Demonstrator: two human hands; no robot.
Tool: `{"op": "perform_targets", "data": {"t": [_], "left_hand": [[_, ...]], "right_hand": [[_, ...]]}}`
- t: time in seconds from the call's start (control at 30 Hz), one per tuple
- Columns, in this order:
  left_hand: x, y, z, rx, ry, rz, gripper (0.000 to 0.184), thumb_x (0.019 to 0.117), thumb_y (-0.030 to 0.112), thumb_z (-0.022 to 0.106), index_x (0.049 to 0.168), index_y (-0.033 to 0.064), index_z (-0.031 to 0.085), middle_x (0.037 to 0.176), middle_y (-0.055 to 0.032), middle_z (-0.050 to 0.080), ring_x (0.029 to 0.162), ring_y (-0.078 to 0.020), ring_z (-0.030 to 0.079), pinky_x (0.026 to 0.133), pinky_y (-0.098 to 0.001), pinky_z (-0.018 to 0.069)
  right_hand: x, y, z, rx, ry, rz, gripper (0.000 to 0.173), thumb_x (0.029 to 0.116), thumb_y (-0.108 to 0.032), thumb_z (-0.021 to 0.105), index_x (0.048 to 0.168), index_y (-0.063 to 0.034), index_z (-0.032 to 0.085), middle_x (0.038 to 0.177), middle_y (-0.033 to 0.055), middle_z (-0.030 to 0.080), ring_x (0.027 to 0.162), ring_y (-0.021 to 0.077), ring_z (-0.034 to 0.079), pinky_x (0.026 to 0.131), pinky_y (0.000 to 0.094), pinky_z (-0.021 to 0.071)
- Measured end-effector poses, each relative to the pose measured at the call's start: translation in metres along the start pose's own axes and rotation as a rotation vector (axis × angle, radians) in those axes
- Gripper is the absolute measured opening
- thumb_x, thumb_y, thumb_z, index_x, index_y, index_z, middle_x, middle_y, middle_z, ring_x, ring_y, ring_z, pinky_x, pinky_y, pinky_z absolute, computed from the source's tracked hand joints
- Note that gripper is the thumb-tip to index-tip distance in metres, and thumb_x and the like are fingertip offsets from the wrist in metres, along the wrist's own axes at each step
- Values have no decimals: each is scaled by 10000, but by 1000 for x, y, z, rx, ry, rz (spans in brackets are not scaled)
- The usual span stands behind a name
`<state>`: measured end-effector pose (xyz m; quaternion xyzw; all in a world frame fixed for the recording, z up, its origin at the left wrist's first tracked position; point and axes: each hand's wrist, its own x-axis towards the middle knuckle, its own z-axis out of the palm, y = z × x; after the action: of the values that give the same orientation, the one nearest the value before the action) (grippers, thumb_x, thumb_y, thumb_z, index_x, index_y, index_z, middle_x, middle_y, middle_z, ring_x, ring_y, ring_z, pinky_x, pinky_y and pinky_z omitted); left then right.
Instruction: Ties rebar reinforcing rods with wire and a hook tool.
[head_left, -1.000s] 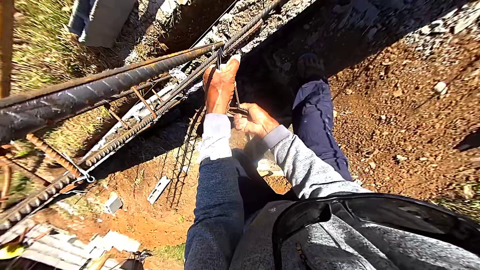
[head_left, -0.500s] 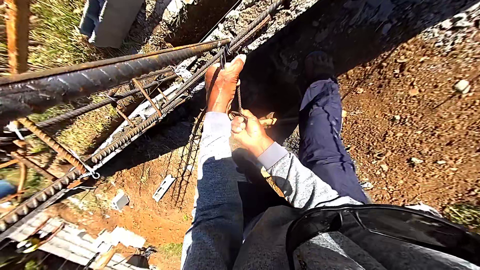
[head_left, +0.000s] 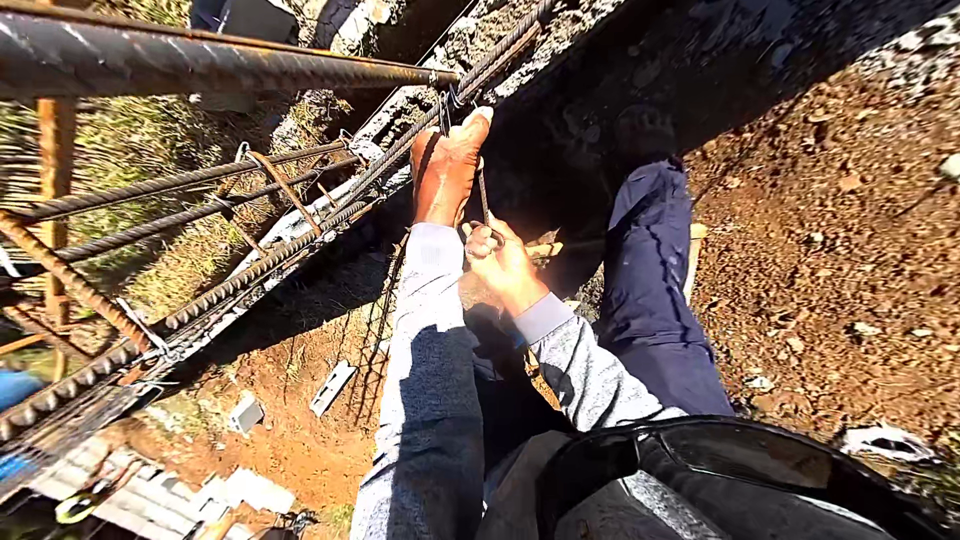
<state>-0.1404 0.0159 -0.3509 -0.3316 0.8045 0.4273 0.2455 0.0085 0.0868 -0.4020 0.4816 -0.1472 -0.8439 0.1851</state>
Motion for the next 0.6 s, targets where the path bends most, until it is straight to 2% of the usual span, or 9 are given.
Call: {"op": "perform_targets", "data": {"t": [0.07, 0.13, 0.23, 0.3, 0.37, 0.47, 0.53, 0.6], "left_hand": [[-1, 3, -1, -50, -24, -16, 390, 934, 457, 728, 817, 89, 671, 701, -39, 654, 614, -157, 648, 592, -357, 576], [-2, 4, -1, -121, -45, -15, 356, 947, 411, 732, 883, 64, 683, 729, -54, 678, 632, -157, 672, 596, -336, 592], [-2, 1, -3, -180, -78, -51, 327, 946, 376, 741, 930, 52, 700, 731, -55, 685, 598, -133, 643, 529, -284, 533], [-2, 0, -3, -178, -94, -42, 327, 957, 372, 727, 882, 55, 699, 691, -44, 665, 557, -117, 604, 496, -267, 486], [-3, 3, -4, -181, -84, -24, 338, 961, 360, 721, 829, 51, 688, 664, -45, 656, 530, -115, 584, 478, -262, 466], [-14, 19, -5, -68, -80, -124, 294, 982, 385, 673, 895, 105, 649, 729, -6, 638, 608, -94, 594, 571, -245, 498], [-2, 4, -2, -172, -77, -34, 316, 958, 341, 725, 847, 48, 684, 686, -50, 669, 567, -126, 613, 525, -274, 500], [2, -1, -4, -207, -111, 6, 314, 953, 338, 732, 860, 42, 686, 694, -55, 670, 583, -136, 627, 540, -286, 522]], "right_hand": [[2, -2, -2, -84, -1, -58, 204, 1096, -286, 417, 1080, -131, 549, 658, -46, 468, 474, 56, 449, 462, 175, 433], [-3, -2, -2, -168, -6, -83, 209, 1096, -316, 434, 1112, -145, 553, 666, -59, 463, 477, 46, 444, 466, 164, 432], [-20, -1, -3, -269, -7, -96, 226, 1095, -372, 448, 1089, -173, 555, 708, -55, 473, 503, 49, 447, 480, 172, 430], [-30, -1, 0, -325, 5, -95, 245, 1089, -423, 457, 1093, -197, 553, 750, -59, 496, 534, 29, 480, 492, 152, 447], [-27, -1, 1, -275, -3, -105, 232, 1085, -386, 487, 1138, -171, 554, 820, -26, 547, 614, 58, 552, 565, 182, 508], [-18, -8, 0, -60, -18, -84, 166, 1086, -289, 487, 1114, -143, 562, 895, 8, 599, 755, 90, 629, 715, 204, 566], [-12, -15, -8, 81, -48, -35, 193, 1085, -252, 495, 1162, -94, 575, 1002, 56, 647, 864, 114, 681, 792, 207, 587], [-7, -17, -17, 166, -92, 3, 209, 1089, -229, 476, 1175, -66, 575, 1032, 77, 655, 918, 126, 690, 843, 200, 581]]}}
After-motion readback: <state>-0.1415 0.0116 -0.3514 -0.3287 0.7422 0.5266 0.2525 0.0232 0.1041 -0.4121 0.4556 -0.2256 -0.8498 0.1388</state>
